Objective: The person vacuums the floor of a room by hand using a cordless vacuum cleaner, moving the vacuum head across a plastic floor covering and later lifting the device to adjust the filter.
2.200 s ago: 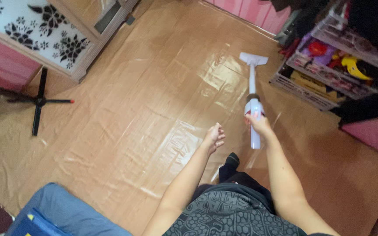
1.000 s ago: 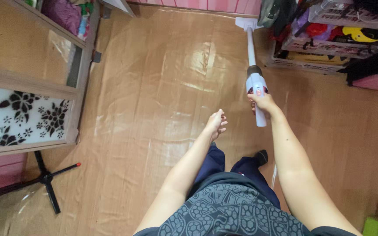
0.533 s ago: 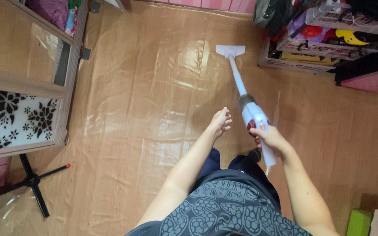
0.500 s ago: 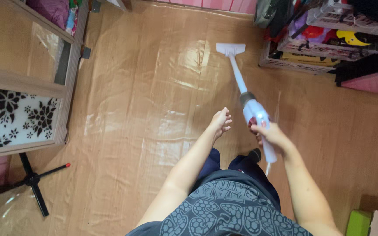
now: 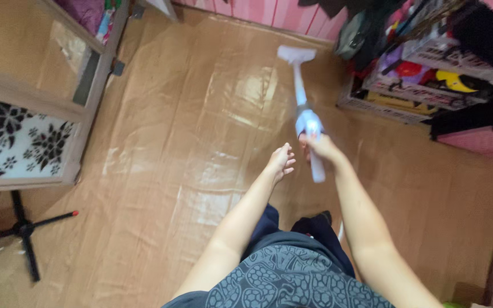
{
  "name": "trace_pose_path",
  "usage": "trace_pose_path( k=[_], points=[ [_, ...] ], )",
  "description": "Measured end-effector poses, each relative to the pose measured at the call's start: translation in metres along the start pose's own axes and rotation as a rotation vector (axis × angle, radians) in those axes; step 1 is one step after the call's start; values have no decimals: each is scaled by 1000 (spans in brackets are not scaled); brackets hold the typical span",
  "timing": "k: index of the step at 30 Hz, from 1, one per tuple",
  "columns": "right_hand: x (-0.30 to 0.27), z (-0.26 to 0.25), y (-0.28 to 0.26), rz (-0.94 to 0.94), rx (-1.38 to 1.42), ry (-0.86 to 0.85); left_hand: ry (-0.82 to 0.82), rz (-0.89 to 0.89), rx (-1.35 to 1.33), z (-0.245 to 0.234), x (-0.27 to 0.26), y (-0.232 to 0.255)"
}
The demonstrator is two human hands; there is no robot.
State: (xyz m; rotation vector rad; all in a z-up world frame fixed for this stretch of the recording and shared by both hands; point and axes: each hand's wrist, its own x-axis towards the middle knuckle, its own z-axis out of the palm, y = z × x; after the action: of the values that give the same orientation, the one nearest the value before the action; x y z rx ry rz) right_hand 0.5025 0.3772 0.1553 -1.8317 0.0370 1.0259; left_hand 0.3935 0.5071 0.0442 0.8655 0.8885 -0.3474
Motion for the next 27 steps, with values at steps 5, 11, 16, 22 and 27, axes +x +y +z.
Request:
trace_pose_path(
  k=[5,11,16,22,27],
  points=[
    [-106,-16,34,43,172,-150,12,-16,-39,17,26,4],
    [-121,-38,14,248,115,-166,9,-27,-140,14,31,12],
    [-32,-45,-33,74,-4,-235,69,13,-224,1,33,23],
    [48,-41,-79,8,70,-298,146,69,-300,-3,31,45],
    [25,-56,-89,-24,-105,-282,170,105,-361,29,50,65]
  ],
)
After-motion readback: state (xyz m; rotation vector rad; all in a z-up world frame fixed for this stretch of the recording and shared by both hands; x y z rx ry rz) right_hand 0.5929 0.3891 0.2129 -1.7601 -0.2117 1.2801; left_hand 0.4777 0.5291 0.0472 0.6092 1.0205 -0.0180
